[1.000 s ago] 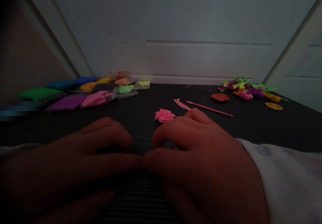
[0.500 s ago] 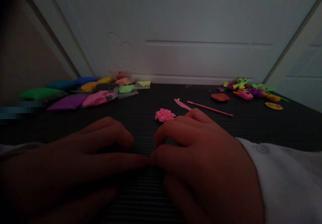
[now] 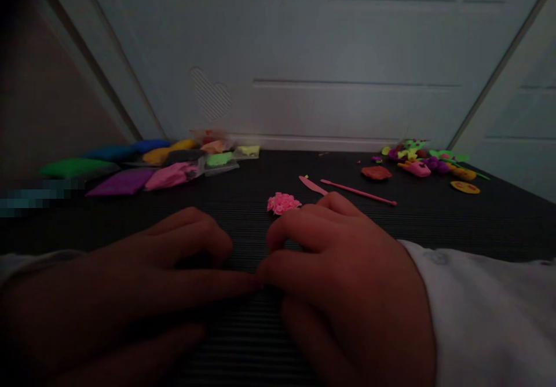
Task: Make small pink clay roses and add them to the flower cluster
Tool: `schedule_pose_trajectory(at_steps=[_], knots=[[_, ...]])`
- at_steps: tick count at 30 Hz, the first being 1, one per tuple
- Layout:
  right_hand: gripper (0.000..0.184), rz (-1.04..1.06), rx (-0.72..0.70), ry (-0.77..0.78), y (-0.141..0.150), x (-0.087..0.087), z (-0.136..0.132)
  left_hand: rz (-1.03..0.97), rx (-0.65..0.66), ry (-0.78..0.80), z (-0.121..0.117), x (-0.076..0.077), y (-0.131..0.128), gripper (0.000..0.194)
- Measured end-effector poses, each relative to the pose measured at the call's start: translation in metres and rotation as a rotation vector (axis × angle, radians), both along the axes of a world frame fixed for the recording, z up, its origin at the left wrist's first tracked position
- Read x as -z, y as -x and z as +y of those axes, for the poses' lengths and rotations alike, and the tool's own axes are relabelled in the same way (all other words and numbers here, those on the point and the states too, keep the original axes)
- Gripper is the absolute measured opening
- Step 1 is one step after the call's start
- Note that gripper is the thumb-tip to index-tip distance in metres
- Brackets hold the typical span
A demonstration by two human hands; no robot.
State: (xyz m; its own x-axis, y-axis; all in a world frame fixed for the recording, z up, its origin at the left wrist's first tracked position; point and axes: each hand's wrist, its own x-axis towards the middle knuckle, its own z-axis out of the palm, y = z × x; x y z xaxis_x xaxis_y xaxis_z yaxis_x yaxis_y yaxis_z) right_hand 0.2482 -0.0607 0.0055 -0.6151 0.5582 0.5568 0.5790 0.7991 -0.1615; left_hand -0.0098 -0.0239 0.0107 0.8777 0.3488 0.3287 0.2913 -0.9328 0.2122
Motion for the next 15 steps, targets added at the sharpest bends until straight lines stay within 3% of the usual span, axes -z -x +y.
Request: schedule_pose_trajectory(at_steps=[7, 15], knots=[[0.038, 0.002, 0.020, -0.036, 0.0009, -0.0011, 0.0010, 0.013, 0.001, -0.003, 0.0002, -0.0003, 0.0011, 0.049], [0.043, -0.193, 0.026, -0.209, 0.0036, -0.0026, 0.0042, 0.018, -0.017, 0.030, -0.0011, -0.0009, 0.0009, 0.040]])
